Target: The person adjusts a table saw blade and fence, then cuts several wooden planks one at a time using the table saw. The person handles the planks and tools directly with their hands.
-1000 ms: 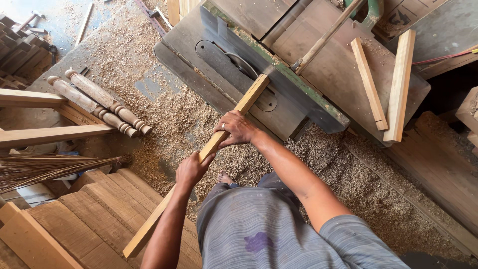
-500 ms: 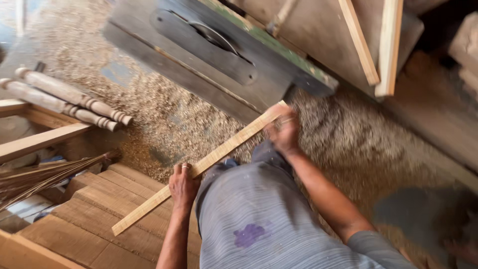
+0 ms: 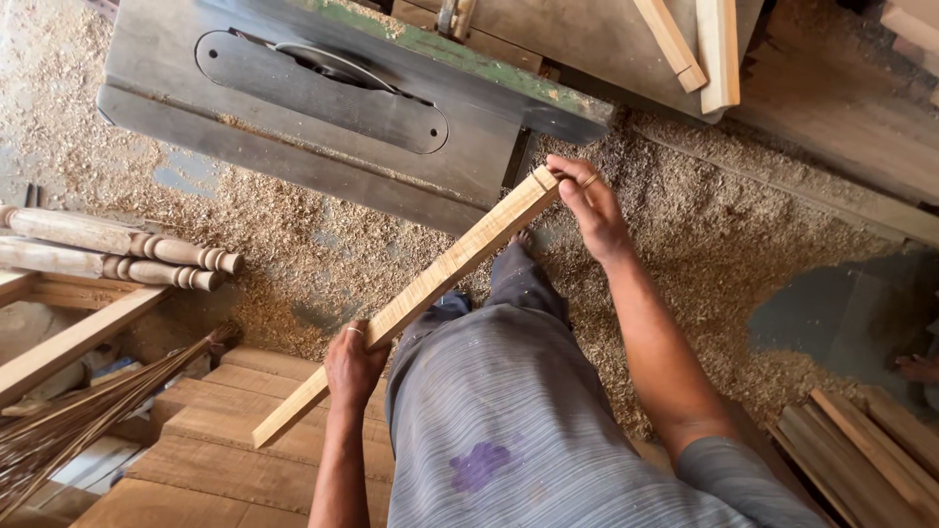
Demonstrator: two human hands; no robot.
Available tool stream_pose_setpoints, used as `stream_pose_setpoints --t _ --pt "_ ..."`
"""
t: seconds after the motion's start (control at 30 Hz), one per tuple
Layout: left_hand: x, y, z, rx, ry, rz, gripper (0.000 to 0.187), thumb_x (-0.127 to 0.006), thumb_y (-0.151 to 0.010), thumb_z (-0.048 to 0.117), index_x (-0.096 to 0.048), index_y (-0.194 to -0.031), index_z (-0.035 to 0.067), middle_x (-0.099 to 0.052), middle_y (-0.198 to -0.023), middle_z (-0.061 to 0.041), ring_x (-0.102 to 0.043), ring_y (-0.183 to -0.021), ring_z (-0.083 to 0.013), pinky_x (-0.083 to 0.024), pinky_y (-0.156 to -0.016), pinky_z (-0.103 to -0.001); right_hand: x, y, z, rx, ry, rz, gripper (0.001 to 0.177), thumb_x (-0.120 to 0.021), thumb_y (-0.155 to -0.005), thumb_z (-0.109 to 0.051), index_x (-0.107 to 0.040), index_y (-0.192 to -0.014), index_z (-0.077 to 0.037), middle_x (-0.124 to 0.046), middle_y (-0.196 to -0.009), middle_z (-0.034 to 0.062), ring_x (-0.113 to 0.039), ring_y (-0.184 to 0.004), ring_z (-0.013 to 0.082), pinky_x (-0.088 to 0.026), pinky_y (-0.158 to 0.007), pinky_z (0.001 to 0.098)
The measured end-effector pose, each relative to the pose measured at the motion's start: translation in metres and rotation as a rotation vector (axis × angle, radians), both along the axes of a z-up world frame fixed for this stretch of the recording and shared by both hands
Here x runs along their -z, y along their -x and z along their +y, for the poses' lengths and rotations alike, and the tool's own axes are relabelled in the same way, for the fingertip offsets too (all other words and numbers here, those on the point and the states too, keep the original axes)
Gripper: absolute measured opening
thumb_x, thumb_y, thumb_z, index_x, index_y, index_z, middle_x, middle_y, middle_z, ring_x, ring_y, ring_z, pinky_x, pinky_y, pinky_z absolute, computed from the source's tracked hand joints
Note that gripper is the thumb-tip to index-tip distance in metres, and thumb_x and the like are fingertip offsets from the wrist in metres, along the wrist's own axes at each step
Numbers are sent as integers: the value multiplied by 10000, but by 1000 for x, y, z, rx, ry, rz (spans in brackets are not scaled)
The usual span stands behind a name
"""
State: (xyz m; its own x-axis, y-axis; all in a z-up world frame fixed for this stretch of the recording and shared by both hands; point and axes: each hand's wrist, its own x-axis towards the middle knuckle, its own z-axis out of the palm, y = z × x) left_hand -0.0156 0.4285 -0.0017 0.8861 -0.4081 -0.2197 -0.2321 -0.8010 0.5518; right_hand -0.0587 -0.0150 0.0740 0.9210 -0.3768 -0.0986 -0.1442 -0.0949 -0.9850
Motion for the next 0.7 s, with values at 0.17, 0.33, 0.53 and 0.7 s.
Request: stream_pose_setpoints --t 0.17,0.33,0.53,0.7 --pt "6 6 5 61 70 100 511 -816 -716 184 -657 -1181 44 -726 -1008 -185 -712 -886 -385 -568 -775 -473 -13 -3 -14 -95 -10 -50 456 -575 -1065 -382 -603 -1346 -23 -618 -1174 103 -618 -1096 170 -555 -995 343" --pt "9 12 1 41 69 71 440 -784 -730 172 -667 -1137 54 -740 -1009 -168 -720 -878 -372 -574 -757 -464 -11 -17 -5 -110 126 -134 351 -595 -1080 -385 -609 -1209 -59 -658 -1007 60 -614 -881 135 -554 -788 292" --pt "16 27 -2 -65 -92 104 371 -784 -804 217 -674 -1120 58 -749 -966 -123 -747 -812 -300 -600 -753 -443 -12 -25 20 -8 97 -102 390 -541 -1112 -395 -600 -1289 -52 -625 -938 22 -560 -793 86 -505 -661 235" --pt "14 40 0 -32 65 99 478 -784 -766 240 -691 -1170 0 -744 -1007 -183 -746 -843 -351 -600 -757 -442 -16 -37 29 75 141 75 394 -563 -1059 -388 -639 -1245 -49 -629 -887 10 -541 -713 83 -471 -580 217"
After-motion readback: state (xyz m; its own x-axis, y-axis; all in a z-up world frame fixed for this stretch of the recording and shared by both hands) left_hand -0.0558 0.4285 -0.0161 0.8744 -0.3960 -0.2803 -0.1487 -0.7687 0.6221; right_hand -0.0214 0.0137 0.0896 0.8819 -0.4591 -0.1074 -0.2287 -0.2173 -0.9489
